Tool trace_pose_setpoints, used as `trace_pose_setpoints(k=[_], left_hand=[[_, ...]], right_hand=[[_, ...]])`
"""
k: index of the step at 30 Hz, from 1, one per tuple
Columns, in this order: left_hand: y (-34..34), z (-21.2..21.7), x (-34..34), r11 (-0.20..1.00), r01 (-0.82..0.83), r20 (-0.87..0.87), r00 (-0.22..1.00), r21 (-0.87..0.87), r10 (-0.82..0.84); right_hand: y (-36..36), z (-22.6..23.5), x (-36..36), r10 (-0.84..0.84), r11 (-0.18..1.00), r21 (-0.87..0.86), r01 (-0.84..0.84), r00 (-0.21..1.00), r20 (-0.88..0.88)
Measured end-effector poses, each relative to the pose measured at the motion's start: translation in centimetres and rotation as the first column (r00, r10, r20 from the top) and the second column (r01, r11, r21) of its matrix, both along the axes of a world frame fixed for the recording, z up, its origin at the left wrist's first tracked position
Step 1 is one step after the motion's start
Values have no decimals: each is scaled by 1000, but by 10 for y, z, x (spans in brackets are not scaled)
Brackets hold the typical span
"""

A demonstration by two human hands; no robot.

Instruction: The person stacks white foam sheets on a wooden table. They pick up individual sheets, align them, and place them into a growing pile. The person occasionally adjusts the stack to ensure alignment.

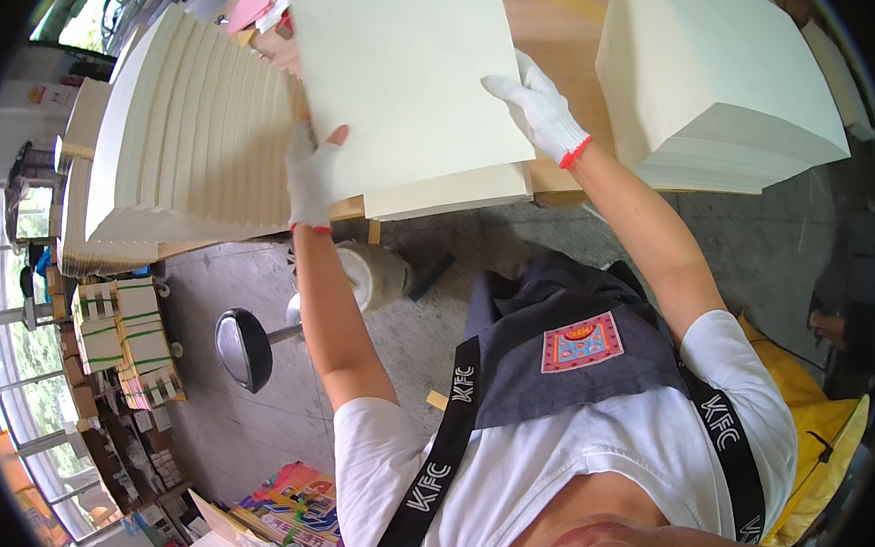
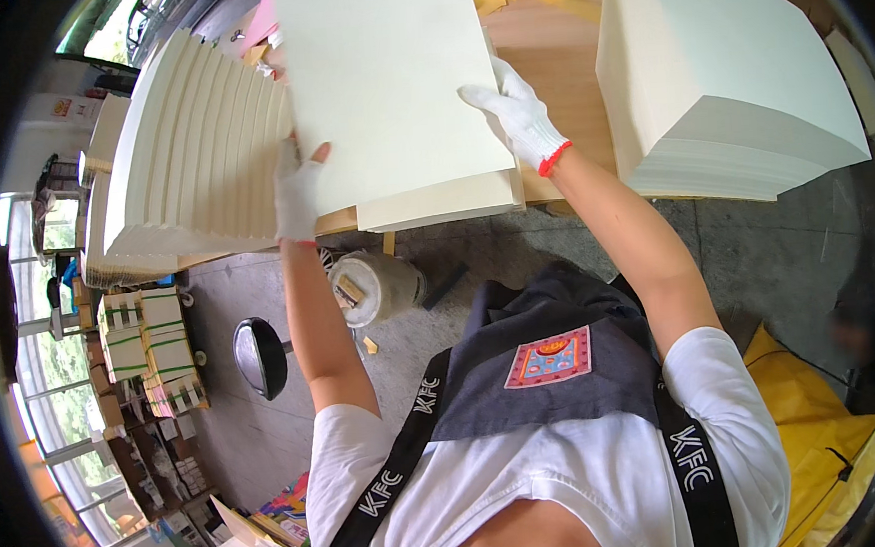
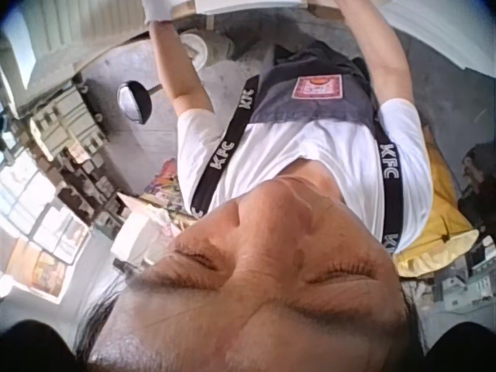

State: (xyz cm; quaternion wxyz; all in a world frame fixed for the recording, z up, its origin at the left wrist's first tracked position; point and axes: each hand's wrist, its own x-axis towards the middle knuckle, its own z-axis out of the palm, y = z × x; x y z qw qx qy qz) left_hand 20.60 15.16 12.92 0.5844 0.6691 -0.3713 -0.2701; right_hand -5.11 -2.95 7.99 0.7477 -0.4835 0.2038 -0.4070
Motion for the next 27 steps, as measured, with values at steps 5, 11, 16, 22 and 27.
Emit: trace_pose_setpoints(k=[5, 11, 16, 22, 27], left_hand=[[4, -77, -2, 819, -238, 636, 748, 522, -188], [52, -36, -26, 716, -95, 585, 654, 692, -479], [68, -59, -13, 838, -34, 719, 534, 544, -445], [78, -69, -8, 890, 30, 748, 530, 456, -401], [81, -68, -9, 934, 117, 729, 595, 336, -337]], right_hand=[[0, -4, -24, -250, 903, -295, -313, 177, -952], [33, 18, -60, -395, 633, -372, -678, 131, -909], [67, -20, -71, -494, 398, -551, -733, 335, -802], [74, -39, -77, -558, 335, -672, -660, 436, -706], [79, -55, -82, -633, 247, -785, -567, 519, -574]])
